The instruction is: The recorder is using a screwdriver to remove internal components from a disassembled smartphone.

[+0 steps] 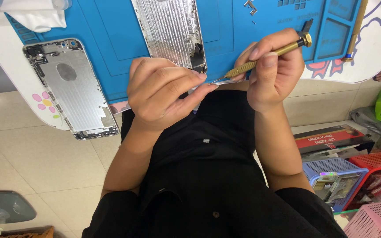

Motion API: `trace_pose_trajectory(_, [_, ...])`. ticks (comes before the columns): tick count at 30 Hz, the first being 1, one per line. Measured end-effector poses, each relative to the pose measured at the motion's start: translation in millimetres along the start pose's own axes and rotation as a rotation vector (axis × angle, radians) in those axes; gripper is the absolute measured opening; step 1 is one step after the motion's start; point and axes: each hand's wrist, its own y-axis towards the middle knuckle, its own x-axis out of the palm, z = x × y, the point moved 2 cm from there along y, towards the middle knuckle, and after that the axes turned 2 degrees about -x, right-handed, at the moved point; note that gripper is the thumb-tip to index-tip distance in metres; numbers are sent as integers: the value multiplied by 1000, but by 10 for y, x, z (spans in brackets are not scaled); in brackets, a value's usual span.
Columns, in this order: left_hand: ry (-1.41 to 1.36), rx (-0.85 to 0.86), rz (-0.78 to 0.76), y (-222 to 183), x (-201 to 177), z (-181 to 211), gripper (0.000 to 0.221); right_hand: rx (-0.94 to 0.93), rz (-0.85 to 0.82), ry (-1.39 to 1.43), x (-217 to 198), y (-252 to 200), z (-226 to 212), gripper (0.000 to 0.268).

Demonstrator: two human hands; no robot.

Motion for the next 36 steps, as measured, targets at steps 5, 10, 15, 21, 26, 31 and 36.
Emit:
trace_pose_trajectory(5, [10,27,-3,9,-23,9,24,12,-6,-7,3,-5,-3,32])
trace_pose_trajectory(10, [15,41,-2,-14,-16,1,22,10,-13,3,20,6,-5,32])
trace_pose_trajectory(15, [3,35,-6,-25,-14,1,21,5,-18,-18,20,6,-11,33])
trace_pose_trajectory(21, [5,55,8,-42,4,-5,20,-6,-36,-22,44,28,-41,34])
trace_pose_trajectory(26, [9,46,0,-41,-1,5,20,-5,-37,-23,48,38,-50,35])
trace_pose_trajectory(31, [18,39,-2,-39,4,9,20,-7,-41,-12,7,0,-4,34])
trace_pose_trajectory(36, [15,57,7,-58,25,-13,18,6,-52,-18,-5,5,-4,33])
